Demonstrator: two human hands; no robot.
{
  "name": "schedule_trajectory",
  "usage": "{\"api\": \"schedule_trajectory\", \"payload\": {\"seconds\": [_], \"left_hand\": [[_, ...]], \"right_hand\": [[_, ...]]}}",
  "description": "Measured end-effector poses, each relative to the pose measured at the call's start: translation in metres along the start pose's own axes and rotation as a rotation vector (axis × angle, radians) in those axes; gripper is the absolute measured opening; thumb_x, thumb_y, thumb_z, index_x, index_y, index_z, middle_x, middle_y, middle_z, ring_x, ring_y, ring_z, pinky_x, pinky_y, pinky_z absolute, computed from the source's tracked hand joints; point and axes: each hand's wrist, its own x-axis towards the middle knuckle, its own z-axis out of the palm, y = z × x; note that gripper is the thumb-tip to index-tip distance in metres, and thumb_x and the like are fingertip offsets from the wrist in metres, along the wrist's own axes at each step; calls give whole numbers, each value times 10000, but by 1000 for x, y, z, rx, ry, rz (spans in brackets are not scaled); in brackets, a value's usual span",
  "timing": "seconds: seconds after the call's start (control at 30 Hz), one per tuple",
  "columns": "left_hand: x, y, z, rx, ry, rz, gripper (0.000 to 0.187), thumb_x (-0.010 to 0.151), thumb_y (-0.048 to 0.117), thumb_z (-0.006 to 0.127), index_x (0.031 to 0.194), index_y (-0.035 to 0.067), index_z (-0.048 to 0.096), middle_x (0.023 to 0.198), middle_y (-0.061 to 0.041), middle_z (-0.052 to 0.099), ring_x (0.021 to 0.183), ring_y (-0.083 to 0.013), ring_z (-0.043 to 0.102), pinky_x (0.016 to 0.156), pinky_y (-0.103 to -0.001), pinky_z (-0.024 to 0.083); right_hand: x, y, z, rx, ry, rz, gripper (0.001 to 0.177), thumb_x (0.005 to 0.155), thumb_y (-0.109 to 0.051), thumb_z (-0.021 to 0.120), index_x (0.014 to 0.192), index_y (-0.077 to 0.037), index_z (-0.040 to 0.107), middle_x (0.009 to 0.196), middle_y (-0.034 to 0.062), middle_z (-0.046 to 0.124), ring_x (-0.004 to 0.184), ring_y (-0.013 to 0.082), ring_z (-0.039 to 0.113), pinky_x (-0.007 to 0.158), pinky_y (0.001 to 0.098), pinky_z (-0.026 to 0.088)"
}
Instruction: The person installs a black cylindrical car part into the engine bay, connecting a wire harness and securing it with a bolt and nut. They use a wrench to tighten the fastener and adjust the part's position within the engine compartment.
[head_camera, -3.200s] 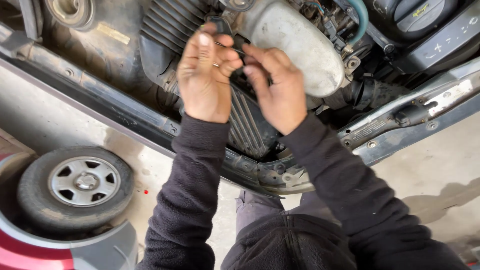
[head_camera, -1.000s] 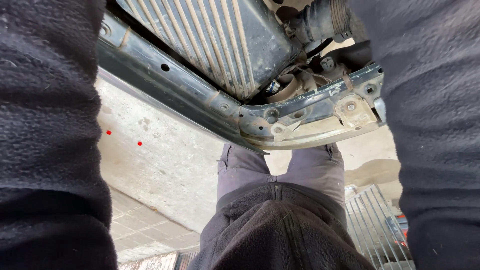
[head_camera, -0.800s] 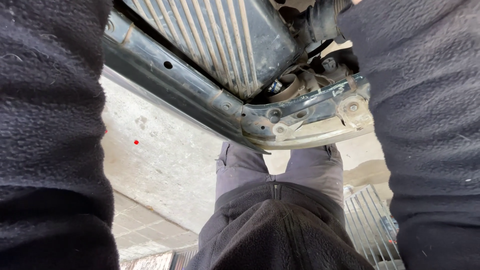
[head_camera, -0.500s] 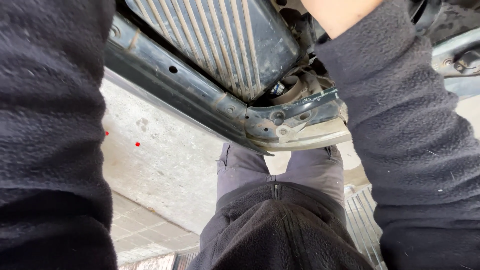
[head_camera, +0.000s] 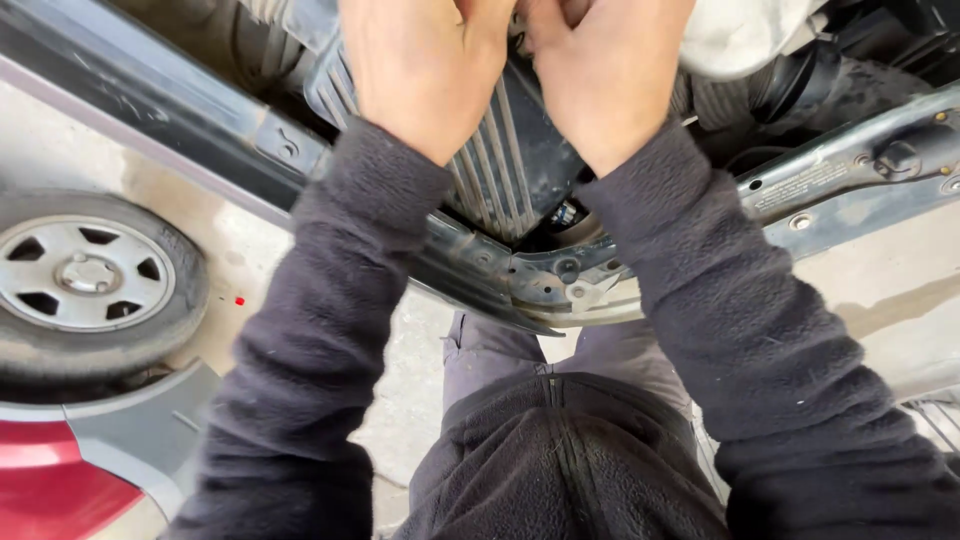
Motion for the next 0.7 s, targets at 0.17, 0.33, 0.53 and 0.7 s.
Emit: {"api": "schedule_trajectory", "payload": {"seconds": [0.17, 0.33, 0.53, 0.7], "left_hand": [[14, 4, 21, -201, 322, -71, 259, 939, 171, 779, 801, 8, 632, 692, -138, 626, 643, -340, 626, 623, -459, 476], [24, 5, 3, -256, 194, -176, 195, 959, 153, 756, 859, 12, 665, 729, -148, 661, 679, -341, 673, 636, -441, 520], [30, -2, -10, -186, 154, -74, 117, 954, 117, 741, 990, 16, 693, 833, -176, 693, 770, -377, 694, 691, -446, 550], [31, 7, -5, -318, 182, -152, 136, 953, 122, 728, 1047, 28, 701, 851, -136, 724, 747, -295, 723, 682, -383, 574]], "right_hand": [[6, -25, 7, 299, 99, 137, 45, 1046, 27, 695, 1026, 34, 735, 801, 67, 747, 668, 93, 705, 612, 248, 563], [-3, -22, 28, 476, 106, 315, 45, 1070, 20, 683, 1060, 40, 723, 867, 51, 749, 700, 59, 675, 625, 224, 567], [-8, -28, 45, 649, 121, 477, 70, 1077, 0, 670, 1034, 46, 701, 870, 27, 728, 709, 38, 643, 639, 212, 561], [-3, -35, 26, 636, 129, 504, 61, 1066, -8, 672, 1058, 45, 701, 898, 32, 726, 738, 45, 648, 669, 228, 572]]}}
